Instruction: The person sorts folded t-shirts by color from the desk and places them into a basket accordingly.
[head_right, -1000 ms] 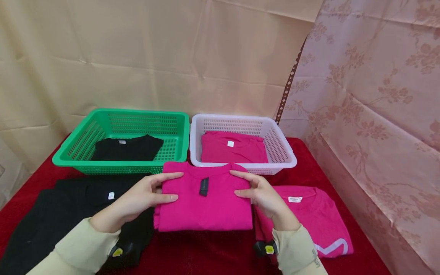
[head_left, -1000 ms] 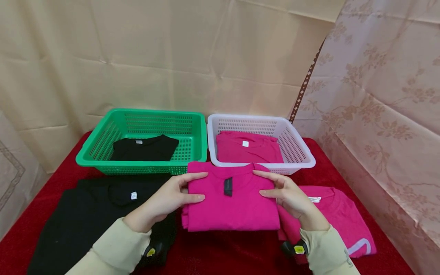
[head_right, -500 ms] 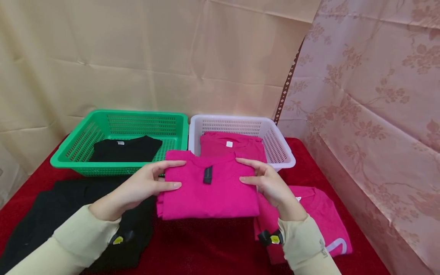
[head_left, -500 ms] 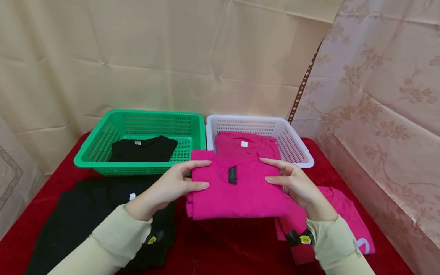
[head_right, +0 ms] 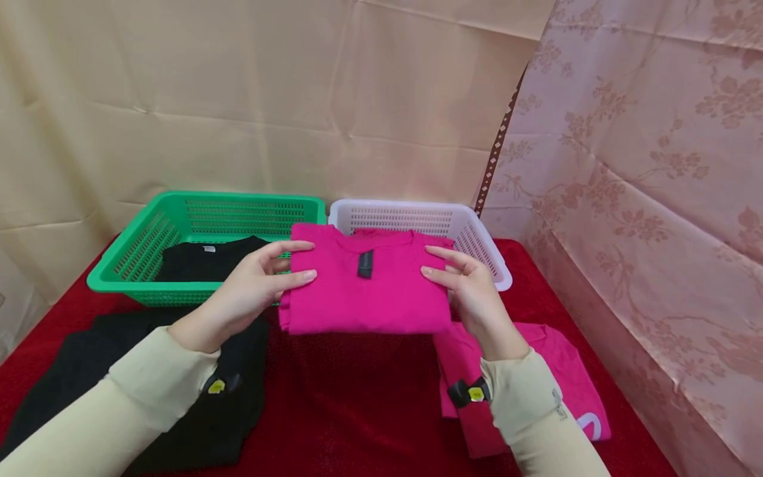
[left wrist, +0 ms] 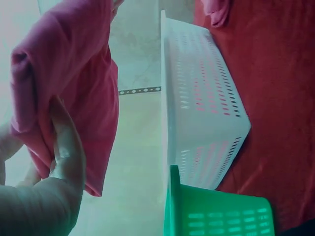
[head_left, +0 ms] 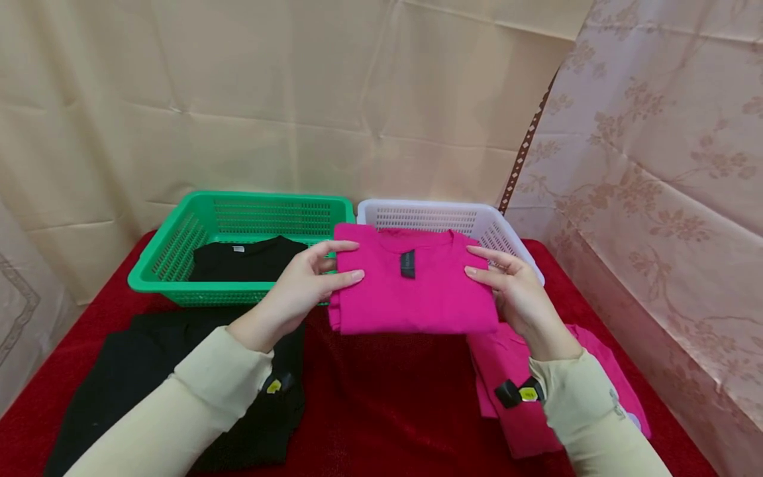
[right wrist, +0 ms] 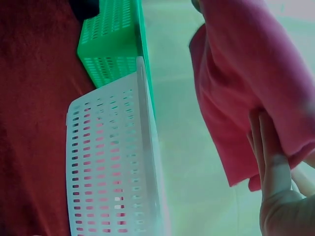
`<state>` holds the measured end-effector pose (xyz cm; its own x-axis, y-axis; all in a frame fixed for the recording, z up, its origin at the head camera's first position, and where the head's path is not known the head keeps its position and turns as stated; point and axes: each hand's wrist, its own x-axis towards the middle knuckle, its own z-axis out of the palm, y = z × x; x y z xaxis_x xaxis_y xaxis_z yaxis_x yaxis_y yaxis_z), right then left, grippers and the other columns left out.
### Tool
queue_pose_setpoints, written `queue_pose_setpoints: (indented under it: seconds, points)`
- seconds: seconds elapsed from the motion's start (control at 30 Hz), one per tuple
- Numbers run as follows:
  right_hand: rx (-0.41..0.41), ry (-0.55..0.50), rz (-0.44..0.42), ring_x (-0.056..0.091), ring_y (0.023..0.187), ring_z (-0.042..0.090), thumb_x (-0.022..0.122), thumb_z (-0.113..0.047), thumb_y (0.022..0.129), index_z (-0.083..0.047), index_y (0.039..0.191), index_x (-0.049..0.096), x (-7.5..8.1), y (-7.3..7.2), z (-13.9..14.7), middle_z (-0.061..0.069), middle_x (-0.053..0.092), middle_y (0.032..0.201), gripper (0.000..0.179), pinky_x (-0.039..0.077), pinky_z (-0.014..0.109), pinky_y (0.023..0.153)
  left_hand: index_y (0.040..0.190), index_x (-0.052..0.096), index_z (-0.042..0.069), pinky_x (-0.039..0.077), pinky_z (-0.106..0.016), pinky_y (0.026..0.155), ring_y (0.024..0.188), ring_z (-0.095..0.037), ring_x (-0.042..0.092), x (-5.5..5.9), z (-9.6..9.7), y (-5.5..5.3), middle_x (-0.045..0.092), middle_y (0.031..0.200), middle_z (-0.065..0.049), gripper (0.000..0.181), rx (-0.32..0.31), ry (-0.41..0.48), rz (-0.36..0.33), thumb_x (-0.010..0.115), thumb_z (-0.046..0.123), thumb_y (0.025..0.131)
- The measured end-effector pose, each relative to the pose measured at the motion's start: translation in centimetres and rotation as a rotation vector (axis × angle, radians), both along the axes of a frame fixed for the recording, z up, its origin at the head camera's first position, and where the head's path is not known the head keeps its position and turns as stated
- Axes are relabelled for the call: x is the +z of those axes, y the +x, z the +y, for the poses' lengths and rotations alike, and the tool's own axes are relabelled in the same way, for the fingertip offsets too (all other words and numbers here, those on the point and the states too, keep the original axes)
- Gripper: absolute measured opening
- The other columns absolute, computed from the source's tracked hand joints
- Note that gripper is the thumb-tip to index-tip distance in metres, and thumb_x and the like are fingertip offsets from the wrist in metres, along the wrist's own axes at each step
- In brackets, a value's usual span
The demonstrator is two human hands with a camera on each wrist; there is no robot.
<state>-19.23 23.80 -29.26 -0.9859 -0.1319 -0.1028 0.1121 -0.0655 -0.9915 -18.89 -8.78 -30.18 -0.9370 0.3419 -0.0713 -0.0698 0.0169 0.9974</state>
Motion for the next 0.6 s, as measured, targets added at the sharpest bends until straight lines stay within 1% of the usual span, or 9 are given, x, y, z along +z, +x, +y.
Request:
queue_pose_setpoints:
  seconds: [0.07,0.17,0.27,0.37,0.43,0.53,0.6]
  points:
    - [-0.029,-0.016,0.003,0.070,0.080,0.007,0.067,-0.011,0.094,-0.021,0.122,0.066,0.3,-0.3,-0.1,-0.004,0.052,0.126,0.031,0.060,0.025,0.071,0.147,0.043,0.021,0.060,-0.035,0.084,0.100,-0.021,0.070,0.3,0.0,-0.3,0.057,0.137,-0.013,0.060,-0.008,0.021,0.000,0.069,0.019,0.093]
    - [-0.078,-0.027,0.005,0.069,0.081,0.006,0.069,-0.013,0.093,-0.021,0.119,0.070,0.6,-0.8,-0.3,-0.002,0.050,0.131,0.028,0.059,0.024,0.071,0.151,0.040,0.020,0.059,-0.033,0.086,0.108,-0.021,0.067,0.7,0.0,-0.8,0.057,0.138,-0.014,0.067,-0.035,0.024,0.020,0.070,0.014,0.092]
    - [-0.096,-0.036,0.014,0.068,0.083,0.005,0.070,-0.012,0.092,-0.019,0.121,0.071,0.9,-1.2,-0.4,-0.003,0.048,0.135,0.029,0.058,0.022,0.073,0.151,0.041,0.020,0.058,-0.032,0.090,0.117,-0.023,0.064,1.0,0.2,-1.3,0.058,0.139,-0.013,0.068,-0.044,0.016,0.038,0.071,0.011,0.091]
    - [-0.085,-0.053,0.022,0.067,0.079,0.004,0.069,-0.009,0.092,-0.017,0.122,0.070,1.1,-1.6,-0.4,-0.002,0.048,0.134,0.031,0.058,0.020,0.071,0.149,0.044,0.021,0.056,-0.032,0.095,0.127,-0.024,0.057,1.2,0.4,-1.8,0.056,0.142,-0.009,0.065,-0.022,-0.001,0.051,0.070,0.011,0.091]
    - [-0.079,-0.065,0.025,0.067,0.074,0.004,0.068,-0.007,0.092,-0.015,0.125,0.069,1.2,-1.9,-0.4,-0.001,0.053,0.128,0.034,0.057,0.019,0.070,0.148,0.046,0.022,0.055,-0.032,0.096,0.129,-0.024,0.055,1.3,0.5,-2.1,0.054,0.144,-0.007,0.062,0.001,-0.004,0.053,0.069,0.011,0.092]
    - [-0.072,-0.074,0.029,0.067,0.076,0.003,0.067,-0.006,0.092,-0.011,0.135,0.062,1.4,-2.3,-0.3,-0.003,0.058,0.120,0.043,0.058,0.019,0.070,0.148,0.048,0.022,0.056,-0.031,0.094,0.127,-0.025,0.057,1.4,0.8,-2.6,0.055,0.143,-0.007,0.059,0.035,0.012,0.045,0.068,0.011,0.093]
    - [-0.076,-0.066,0.025,0.068,0.077,0.003,0.067,-0.006,0.093,-0.009,0.141,0.055,1.5,-2.6,-0.2,-0.003,0.061,0.116,0.050,0.059,0.020,0.070,0.147,0.048,0.022,0.057,-0.032,0.093,0.122,-0.027,0.060,1.4,0.9,-3.0,0.056,0.141,-0.009,0.058,0.044,0.041,0.030,0.067,0.011,0.094]
